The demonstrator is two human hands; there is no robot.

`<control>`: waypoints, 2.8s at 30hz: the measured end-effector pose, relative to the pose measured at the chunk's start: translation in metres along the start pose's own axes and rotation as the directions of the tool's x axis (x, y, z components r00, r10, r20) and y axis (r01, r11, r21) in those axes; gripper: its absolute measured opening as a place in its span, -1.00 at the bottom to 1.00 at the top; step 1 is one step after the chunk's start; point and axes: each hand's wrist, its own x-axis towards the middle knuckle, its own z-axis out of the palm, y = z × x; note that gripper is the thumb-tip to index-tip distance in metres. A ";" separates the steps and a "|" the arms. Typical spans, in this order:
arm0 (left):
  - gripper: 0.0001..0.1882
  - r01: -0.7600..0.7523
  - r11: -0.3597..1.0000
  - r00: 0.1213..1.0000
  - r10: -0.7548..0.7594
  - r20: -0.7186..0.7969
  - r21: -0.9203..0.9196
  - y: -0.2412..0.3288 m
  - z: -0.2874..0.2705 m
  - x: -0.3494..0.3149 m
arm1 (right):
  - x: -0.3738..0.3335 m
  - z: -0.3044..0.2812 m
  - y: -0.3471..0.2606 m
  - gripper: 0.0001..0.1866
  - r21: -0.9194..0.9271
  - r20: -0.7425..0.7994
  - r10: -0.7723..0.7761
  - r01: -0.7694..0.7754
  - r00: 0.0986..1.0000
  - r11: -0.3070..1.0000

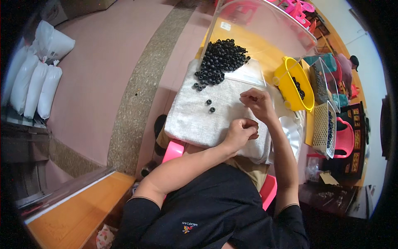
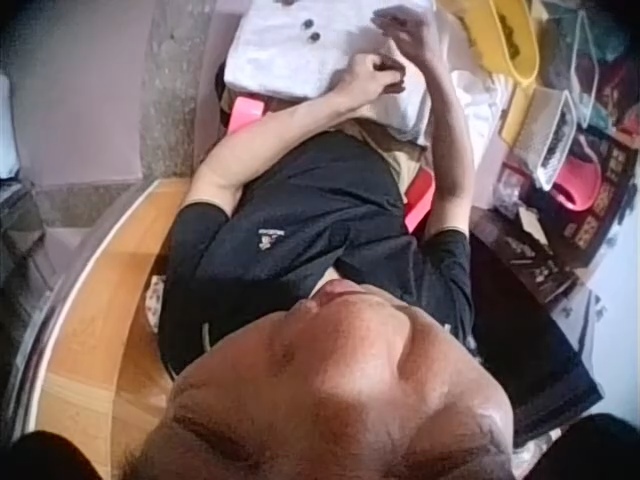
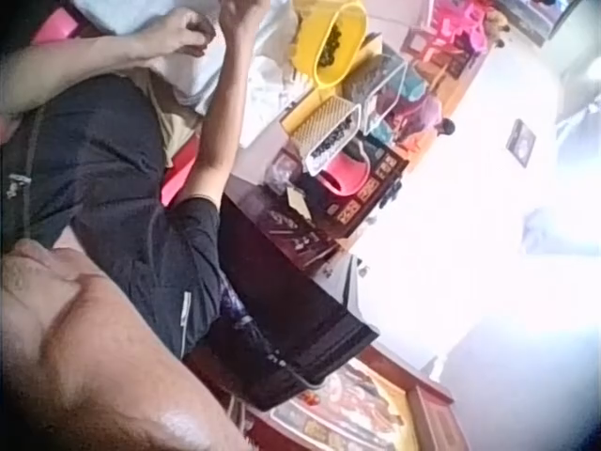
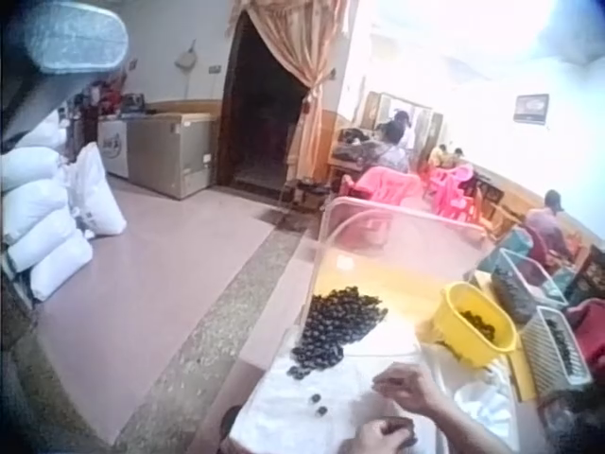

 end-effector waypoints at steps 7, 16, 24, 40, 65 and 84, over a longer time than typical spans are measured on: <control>-0.88 -0.019 0.980 0.995 0.039 -0.094 0.198 0.017 0.011 -0.012 | -0.017 -0.012 0.005 -0.86 -0.116 -0.025 0.043 -0.046 0.999 0.992; -0.84 -0.093 0.985 0.990 0.107 -0.093 0.145 0.024 0.010 -0.015 | -0.051 -0.015 0.012 -0.84 0.129 0.012 0.095 -0.096 0.995 0.987; -0.84 -0.133 0.962 0.989 0.143 -0.027 0.239 0.017 0.006 -0.012 | -0.067 -0.024 0.023 -0.86 0.187 0.013 0.087 -0.088 0.996 0.978; -0.81 -0.143 0.914 0.989 0.146 0.022 0.380 0.016 0.010 -0.016 | -0.087 -0.022 0.009 -0.92 0.051 -0.098 0.006 -0.001 0.995 0.999; -0.87 -0.151 0.787 0.987 0.149 0.053 0.597 0.020 0.017 -0.022 | -0.100 -0.025 0.003 -0.85 -0.423 -0.090 -0.335 0.269 0.938 0.865; -0.86 -0.174 0.866 0.981 0.113 0.155 0.469 0.014 0.011 -0.016 | -0.118 -0.037 0.044 -0.84 0.357 0.096 0.220 -0.240 0.971 0.903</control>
